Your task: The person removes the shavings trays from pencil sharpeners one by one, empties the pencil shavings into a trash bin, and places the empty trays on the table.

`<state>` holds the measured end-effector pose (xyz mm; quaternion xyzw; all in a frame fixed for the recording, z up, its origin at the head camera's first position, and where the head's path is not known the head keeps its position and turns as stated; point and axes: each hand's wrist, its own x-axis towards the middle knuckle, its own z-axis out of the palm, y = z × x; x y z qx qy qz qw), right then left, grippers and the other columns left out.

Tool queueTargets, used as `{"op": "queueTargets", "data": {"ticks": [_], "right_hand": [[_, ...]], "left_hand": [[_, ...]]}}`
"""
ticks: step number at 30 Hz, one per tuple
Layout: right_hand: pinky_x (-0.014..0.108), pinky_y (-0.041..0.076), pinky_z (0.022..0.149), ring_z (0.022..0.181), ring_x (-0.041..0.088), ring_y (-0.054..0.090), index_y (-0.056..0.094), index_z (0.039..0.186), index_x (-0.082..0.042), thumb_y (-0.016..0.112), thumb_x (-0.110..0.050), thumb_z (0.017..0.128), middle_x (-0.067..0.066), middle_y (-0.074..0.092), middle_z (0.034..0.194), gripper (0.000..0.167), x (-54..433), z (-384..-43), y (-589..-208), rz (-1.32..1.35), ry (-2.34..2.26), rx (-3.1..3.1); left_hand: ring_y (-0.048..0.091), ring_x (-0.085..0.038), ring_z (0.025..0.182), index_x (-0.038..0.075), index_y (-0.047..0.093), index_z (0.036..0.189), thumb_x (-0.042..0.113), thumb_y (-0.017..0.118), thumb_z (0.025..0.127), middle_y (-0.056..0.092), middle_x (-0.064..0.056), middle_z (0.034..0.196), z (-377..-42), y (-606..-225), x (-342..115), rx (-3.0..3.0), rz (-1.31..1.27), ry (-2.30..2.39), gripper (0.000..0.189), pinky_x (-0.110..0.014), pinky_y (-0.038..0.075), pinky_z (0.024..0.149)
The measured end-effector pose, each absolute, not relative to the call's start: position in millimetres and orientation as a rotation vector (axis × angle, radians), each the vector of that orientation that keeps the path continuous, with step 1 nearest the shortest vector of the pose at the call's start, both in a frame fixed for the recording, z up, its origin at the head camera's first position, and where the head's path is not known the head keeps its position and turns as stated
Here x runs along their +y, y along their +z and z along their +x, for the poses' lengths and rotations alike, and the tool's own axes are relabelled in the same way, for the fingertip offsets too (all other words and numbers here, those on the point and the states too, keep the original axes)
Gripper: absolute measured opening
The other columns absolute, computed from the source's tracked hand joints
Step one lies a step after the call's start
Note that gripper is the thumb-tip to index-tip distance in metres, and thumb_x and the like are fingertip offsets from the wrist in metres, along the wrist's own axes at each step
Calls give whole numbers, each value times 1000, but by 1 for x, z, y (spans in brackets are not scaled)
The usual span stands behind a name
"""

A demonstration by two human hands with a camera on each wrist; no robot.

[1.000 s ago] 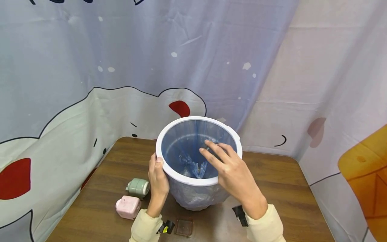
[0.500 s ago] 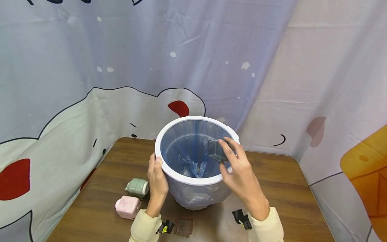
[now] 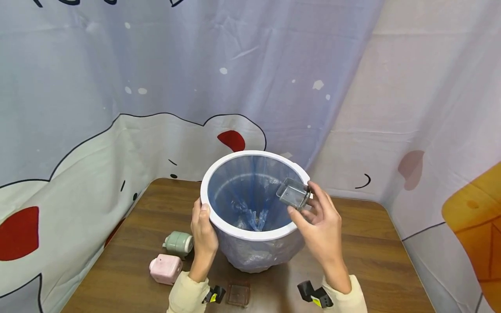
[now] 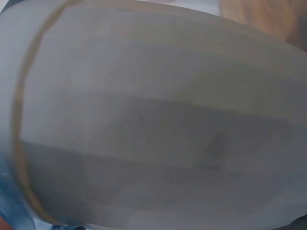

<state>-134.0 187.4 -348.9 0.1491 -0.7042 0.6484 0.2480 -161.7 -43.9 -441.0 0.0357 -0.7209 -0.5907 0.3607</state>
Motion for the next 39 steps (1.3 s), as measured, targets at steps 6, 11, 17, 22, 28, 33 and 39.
{"op": "queueTargets", "data": {"ticks": [6, 11, 17, 22, 28, 33, 39], "right_hand": [[24, 49, 78, 101, 21, 59, 42, 133, 3, 64, 21, 69, 25, 45, 127, 70, 196, -129, -347, 438, 1902, -1910], [25, 49, 80, 102, 21, 58, 39, 132, 9, 61, 24, 69, 30, 43, 123, 68, 202, -126, -347, 518, 1966, -1857], [26, 48, 83, 110, 26, 55, 41, 132, 7, 60, 22, 72, 29, 43, 126, 65, 207, -119, -347, 516, 2002, -1867], [29, 45, 88, 115, 32, 49, 41, 134, 4, 60, 23, 72, 28, 42, 129, 67, 212, -110, -345, 397, 2036, -1908], [31, 43, 92, 116, 35, 48, 39, 134, 7, 59, 26, 70, 24, 45, 129, 69, 215, -104, -344, 360, 2050, -1896], [30, 45, 88, 113, 31, 52, 40, 133, 7, 58, 27, 70, 23, 45, 129, 69, 217, -100, -345, 338, 2075, -1875], [29, 46, 87, 114, 31, 52, 37, 133, 12, 56, 28, 70, 27, 44, 130, 68, 221, -100, -349, 374, 2084, -1851]], "left_hand": [[53, -25, 102, 17, 51, 129, 34, 34, 94, 55, -11, 113, -159, -442, -42, -1862, 109, -1508, 44, -45, 41, 83], [53, -26, 101, 17, 52, 129, 34, 34, 94, 55, -11, 114, -159, -442, -42, -1865, 109, -1500, 43, -46, 41, 83], [53, -25, 102, 18, 52, 129, 35, 34, 94, 55, -10, 115, -159, -442, -41, -1868, 127, -1488, 43, -46, 41, 83], [53, -26, 102, 16, 52, 129, 34, 34, 94, 57, -12, 112, -159, -441, -39, -1879, 127, -1462, 43, -46, 41, 82], [53, -26, 102, 18, 52, 129, 34, 32, 94, 57, -11, 112, -159, -440, -40, -1883, 143, -1449, 43, -44, 41, 83], [54, -26, 102, 16, 52, 129, 33, 32, 94, 57, -12, 112, -159, -439, -41, -1893, 153, -1435, 43, -45, 41, 83], [54, -26, 101, 19, 52, 129, 35, 32, 94, 57, -11, 111, -160, -438, -41, -1892, 176, -1445, 43, -46, 42, 80]]}}
